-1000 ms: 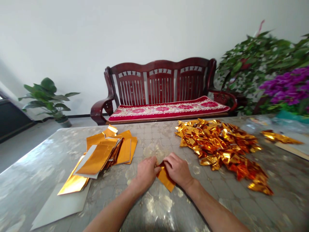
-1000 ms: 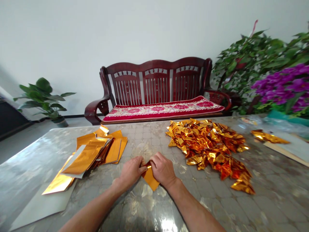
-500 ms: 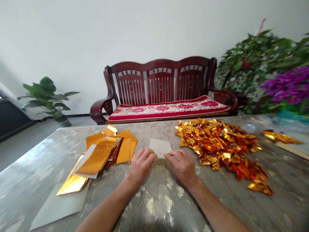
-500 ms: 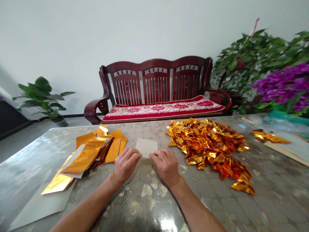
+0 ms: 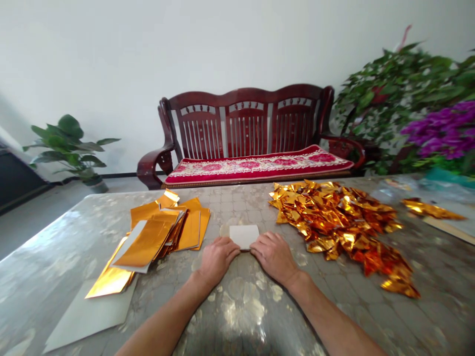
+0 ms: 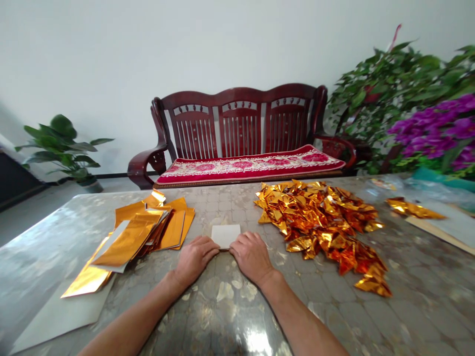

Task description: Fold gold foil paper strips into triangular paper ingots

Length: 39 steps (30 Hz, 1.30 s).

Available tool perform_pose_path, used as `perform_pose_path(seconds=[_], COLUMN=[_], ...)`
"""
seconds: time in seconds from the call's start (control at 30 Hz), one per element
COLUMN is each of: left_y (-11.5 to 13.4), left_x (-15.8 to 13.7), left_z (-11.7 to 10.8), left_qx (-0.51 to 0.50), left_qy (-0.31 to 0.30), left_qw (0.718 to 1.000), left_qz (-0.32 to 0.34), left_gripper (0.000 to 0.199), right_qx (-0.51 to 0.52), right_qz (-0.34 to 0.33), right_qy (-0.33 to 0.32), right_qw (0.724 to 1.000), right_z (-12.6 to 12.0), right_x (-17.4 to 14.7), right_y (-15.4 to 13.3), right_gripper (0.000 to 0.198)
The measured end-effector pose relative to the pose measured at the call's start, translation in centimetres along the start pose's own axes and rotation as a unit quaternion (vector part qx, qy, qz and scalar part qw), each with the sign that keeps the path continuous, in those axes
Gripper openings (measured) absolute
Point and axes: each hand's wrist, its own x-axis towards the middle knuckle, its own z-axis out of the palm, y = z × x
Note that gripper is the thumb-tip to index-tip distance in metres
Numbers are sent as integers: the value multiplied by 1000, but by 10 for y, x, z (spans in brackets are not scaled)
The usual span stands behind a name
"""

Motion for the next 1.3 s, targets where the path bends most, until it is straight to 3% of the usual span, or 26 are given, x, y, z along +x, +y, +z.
perform_pose_path(seconds=[0.23, 0.4, 1.3], left_y=[-3, -4, 1], left_x=[4, 9, 16], left_z=[3, 5, 6], left_qx=[-85, -77, 56], left_qy=[9, 14, 7], left_qw=[989, 982, 988], left_qz=[-120, -174, -145], left_gripper=[21, 23, 31], right_qx=[72, 90, 54], right_qz=[86, 120, 169], right_qy=[1, -17, -50], right_qw=[994, 988, 983], right_z=[8, 8, 6], right_x=[4, 7, 11], right_y=[1, 1, -4], right_gripper=[19, 19, 6])
